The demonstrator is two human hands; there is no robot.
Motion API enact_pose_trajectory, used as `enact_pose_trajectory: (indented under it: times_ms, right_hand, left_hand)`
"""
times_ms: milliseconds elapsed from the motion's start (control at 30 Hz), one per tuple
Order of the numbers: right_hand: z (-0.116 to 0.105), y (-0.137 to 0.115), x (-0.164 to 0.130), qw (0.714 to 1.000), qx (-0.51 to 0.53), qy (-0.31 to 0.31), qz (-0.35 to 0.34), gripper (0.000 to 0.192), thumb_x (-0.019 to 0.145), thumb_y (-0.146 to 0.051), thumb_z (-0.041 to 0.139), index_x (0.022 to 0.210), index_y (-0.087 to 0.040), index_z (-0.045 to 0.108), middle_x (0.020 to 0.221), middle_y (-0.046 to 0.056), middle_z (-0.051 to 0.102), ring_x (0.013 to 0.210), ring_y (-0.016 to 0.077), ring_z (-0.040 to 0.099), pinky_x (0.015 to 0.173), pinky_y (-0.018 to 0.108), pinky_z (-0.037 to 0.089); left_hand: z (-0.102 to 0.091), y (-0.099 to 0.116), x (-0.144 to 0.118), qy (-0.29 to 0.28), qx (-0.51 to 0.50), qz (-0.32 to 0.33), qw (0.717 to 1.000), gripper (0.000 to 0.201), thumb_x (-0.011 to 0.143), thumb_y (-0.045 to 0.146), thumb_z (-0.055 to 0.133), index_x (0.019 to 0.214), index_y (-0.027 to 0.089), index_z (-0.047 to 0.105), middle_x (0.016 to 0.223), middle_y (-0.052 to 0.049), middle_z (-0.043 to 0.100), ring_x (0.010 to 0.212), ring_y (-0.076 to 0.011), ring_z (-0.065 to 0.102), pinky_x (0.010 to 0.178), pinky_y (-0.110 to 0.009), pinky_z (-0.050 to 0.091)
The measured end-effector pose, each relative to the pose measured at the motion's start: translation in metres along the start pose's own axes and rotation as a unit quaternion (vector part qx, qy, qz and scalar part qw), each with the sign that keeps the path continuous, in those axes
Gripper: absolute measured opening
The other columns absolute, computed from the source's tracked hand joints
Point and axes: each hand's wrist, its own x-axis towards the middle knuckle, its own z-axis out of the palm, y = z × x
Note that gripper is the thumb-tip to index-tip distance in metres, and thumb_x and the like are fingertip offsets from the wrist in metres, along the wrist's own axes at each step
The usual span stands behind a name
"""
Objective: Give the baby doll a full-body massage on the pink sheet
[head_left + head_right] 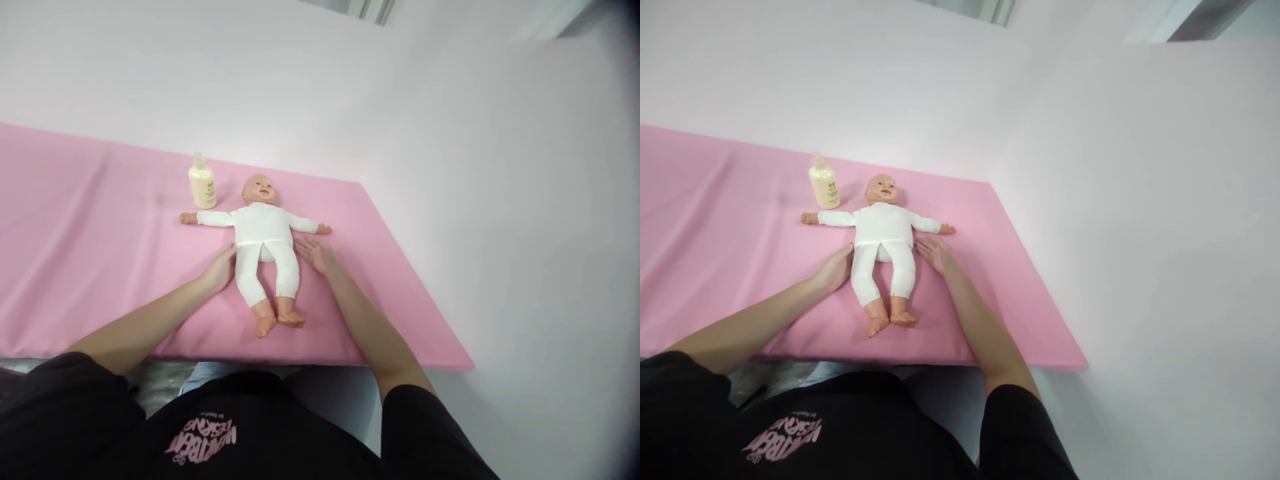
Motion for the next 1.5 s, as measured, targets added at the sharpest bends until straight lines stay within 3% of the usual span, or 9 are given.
enact_pose_trajectory:
  times_ms: [167,433,600,800,933,1033,1200,1367,1500]
  right_hand:
    - [0.012,-0.010,0.016,0.997,0.073,0.030,-0.008,0.043,0.105,-0.027,0.045,0.144,-0.010,0.052,0.119,0.015,0.078,0.098,0.0181,0.079,0.096,0.032,0.067]
    - [0.002,-0.031,0.050,0.990,0.106,0.084,-0.037,0.040,0.101,-0.028,0.051,0.138,-0.015,0.057,0.124,0.014,0.071,0.103,0.0166,0.075,0.094,0.030,0.067]
    - [-0.012,-0.031,0.058,0.990,0.104,0.062,-0.072,0.024,0.104,-0.035,0.050,0.115,-0.021,0.066,0.127,0.011,0.071,0.113,0.0165,0.073,0.102,0.033,0.065]
    - [-0.014,-0.023,0.065,0.987,0.088,0.073,-0.109,0.013,0.102,-0.029,0.057,0.104,-0.024,0.069,0.114,0.006,0.075,0.104,0.0162,0.076,0.104,0.034,0.066]
    - [-0.012,-0.017,0.065,0.983,0.077,0.072,-0.152,0.012,0.099,-0.028,0.061,0.108,-0.029,0.068,0.110,0.000,0.078,0.098,0.0133,0.077,0.110,0.036,0.062]
    - [-0.012,-0.013,0.062,0.978,0.060,0.067,-0.188,0.019,0.096,-0.031,0.065,0.115,-0.032,0.066,0.123,-0.003,0.077,0.108,0.0125,0.077,0.113,0.036,0.060]
    - [-0.009,-0.007,0.060,0.962,-0.017,0.045,-0.268,0.070,0.089,-0.038,0.073,0.152,-0.042,0.044,0.158,-0.001,0.059,0.131,0.0146,0.070,0.117,0.041,0.056]
    - [0.011,0.006,0.044,0.885,-0.171,0.024,-0.433,0.087,0.087,-0.060,0.074,0.161,-0.035,0.037,0.169,0.008,0.045,0.151,0.0243,0.055,0.122,0.046,0.052]
    - [0.030,0.017,0.019,0.766,-0.345,-0.031,-0.542,0.056,0.097,-0.060,0.065,0.142,-0.028,0.060,0.147,0.011,0.065,0.140,0.0272,0.063,0.123,0.051,0.050]
  left_hand:
    - [0.010,0.011,-0.023,-0.029,-0.068,-0.099,0.992,0.018,0.095,0.030,0.061,0.098,0.023,0.077,0.111,-0.007,0.080,0.128,-0.0319,0.070,0.113,-0.041,0.060]
    - [0.011,0.000,-0.049,-0.113,-0.095,-0.298,0.943,0.028,0.094,0.049,0.070,0.097,0.022,0.079,0.107,-0.011,0.082,0.112,-0.0319,0.078,0.102,-0.041,0.064]
    - [0.010,-0.002,-0.074,-0.257,-0.089,-0.317,0.909,0.042,0.076,0.056,0.089,0.103,0.024,0.081,0.123,-0.011,0.080,0.125,-0.0336,0.073,0.088,-0.038,0.065]
    - [0.006,-0.010,-0.090,-0.448,-0.064,-0.350,0.820,0.063,0.078,0.049,0.089,0.131,0.020,0.073,0.133,-0.013,0.075,0.112,-0.0305,0.076,0.101,-0.047,0.061]
    - [0.004,-0.010,-0.088,-0.489,-0.064,-0.355,0.794,0.059,0.079,0.044,0.089,0.128,0.016,0.071,0.119,-0.013,0.078,0.104,-0.0284,0.077,0.100,-0.046,0.061]
    - [0.000,-0.003,-0.081,-0.472,-0.014,-0.356,0.806,0.048,0.077,0.035,0.091,0.118,0.017,0.074,0.113,-0.009,0.079,0.099,-0.0254,0.077,0.097,-0.041,0.062]
    - [-0.013,0.014,-0.069,-0.496,-0.001,-0.339,0.800,0.034,0.081,0.032,0.086,0.108,0.016,0.074,0.097,-0.006,0.079,0.089,-0.0231,0.076,0.095,-0.040,0.063]
    - [-0.026,0.035,-0.051,-0.540,-0.038,-0.307,0.783,0.049,0.084,0.059,0.081,0.103,0.015,0.068,0.076,-0.005,0.072,0.060,-0.0187,0.064,0.075,-0.039,0.065]
    - [-0.032,0.039,-0.029,-0.447,-0.111,-0.244,0.854,0.061,0.084,0.078,0.070,0.088,0.017,0.062,0.055,0.003,0.052,0.042,-0.0113,0.040,0.057,-0.032,0.058]
